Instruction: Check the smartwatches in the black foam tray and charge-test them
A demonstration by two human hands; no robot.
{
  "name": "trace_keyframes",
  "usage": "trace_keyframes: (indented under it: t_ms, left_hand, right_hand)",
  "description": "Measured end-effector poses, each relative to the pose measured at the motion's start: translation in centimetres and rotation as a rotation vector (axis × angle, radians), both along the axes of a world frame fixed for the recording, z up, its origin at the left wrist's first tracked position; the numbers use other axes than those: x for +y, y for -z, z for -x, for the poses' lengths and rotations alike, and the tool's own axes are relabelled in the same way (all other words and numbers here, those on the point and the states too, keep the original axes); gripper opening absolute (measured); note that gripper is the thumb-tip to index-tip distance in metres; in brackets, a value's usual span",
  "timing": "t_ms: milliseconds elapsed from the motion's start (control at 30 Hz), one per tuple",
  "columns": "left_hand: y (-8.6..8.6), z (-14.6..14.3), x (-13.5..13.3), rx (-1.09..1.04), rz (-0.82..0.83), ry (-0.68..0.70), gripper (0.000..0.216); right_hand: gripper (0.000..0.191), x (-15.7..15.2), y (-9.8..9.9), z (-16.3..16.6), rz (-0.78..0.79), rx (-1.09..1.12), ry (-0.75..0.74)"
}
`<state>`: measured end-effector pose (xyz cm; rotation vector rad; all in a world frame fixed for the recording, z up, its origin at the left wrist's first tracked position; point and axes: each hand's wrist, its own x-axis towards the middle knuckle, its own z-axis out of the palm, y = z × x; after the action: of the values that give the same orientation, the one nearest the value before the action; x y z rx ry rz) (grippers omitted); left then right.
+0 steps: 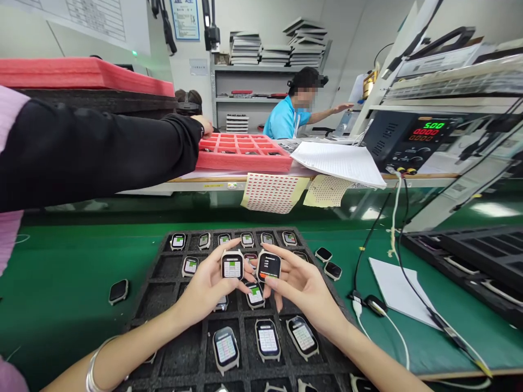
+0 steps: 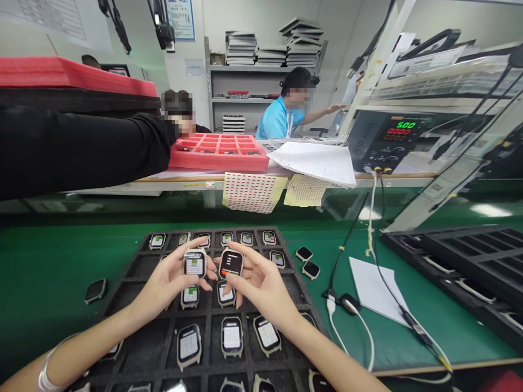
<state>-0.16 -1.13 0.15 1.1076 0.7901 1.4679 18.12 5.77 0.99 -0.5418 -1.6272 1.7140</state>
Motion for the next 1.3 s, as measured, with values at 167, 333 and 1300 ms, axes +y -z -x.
trace_keyframes:
  t_ms: [167,333,1300]
  left_hand:
    - [0.32,-0.09,-0.08,0.012,0.010,-0.001,0.063]
    - [0.55,-0.17,-0.10,0.039,0.013,0.005,0.059]
    - [0.73,-0.48,0.03,0.040,0.069,-0.078,0.066]
  right_hand:
    - [0.051,0.27,0.27,-0.10,-0.008,0.015,-0.012]
    - [0.041,0.64,0.81,-0.34,0.003,0.037,-0.026]
    - [0.057,0.05,0.32,-0.41,0.001,-0.088,-0.074]
